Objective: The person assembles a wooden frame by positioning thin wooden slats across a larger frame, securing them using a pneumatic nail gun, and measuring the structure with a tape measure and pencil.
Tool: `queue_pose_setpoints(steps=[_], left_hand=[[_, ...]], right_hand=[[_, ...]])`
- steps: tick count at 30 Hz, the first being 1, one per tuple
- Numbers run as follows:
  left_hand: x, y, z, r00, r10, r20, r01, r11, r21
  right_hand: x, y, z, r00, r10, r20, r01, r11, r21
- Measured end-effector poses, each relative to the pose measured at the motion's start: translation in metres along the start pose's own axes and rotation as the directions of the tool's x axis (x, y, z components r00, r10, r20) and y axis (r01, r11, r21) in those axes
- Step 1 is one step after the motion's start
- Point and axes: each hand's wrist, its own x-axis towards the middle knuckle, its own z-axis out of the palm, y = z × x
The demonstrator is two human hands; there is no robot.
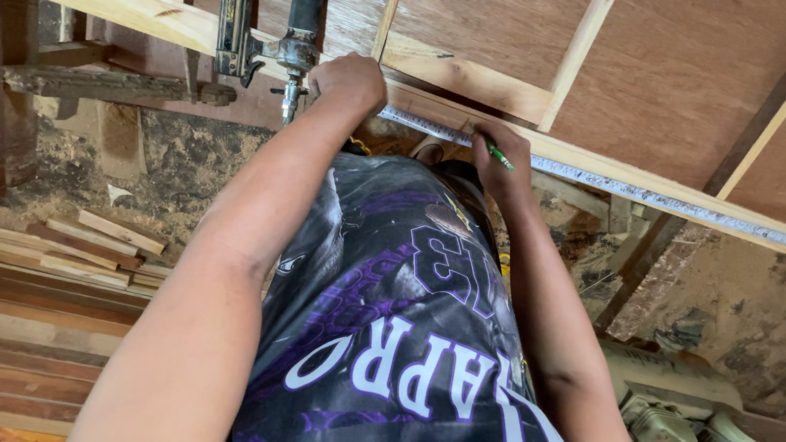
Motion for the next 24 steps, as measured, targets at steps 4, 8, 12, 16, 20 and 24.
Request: queue_pose_setpoints(steps=[4, 8, 12, 16, 20, 24], left_hand=[[0.002, 0.001, 0.002, 1.0, -0.001, -0.006, 0.001, 1.0, -0.008], [0.003, 0.0, 0.003, 1.0, -0.015, -0.005, 0.015, 1.0, -0.006], [0.001, 0.0, 0.004, 1.0, 0.01, -0.004, -0.01, 1.0, 0.002], [0.006, -0.001, 0.01, 1.0, 0.015, -0.026, -0.014, 0.999, 0.035], [0.004, -0.003, 0.011, 0.998, 0.017, -0.06, -0.018, 1.0, -0.011], [0.001, -0.003, 0.009, 0.999, 0.013, -0.045, -0.014, 1.0, -0.028]], right_hand=[[-0.002, -0.001, -0.001, 0.998, 0.058, 0.038, -0.057, 0.998, -0.031], [-0.003, -0.002, 0.002, 0.998, 0.057, -0.027, -0.056, 0.998, 0.03], [-0.008, 0.001, 0.001, 0.998, 0.053, 0.024, -0.053, 0.998, 0.018], [0.0, -0.003, 0.003, 0.995, 0.098, 0.013, -0.098, 0.995, -0.009], [0.011, -0.025, 0.016, 0.993, 0.069, 0.093, -0.07, 0.998, 0.002], [0.021, -0.055, 0.037, 0.964, 0.157, 0.215, -0.191, 0.97, 0.149]])
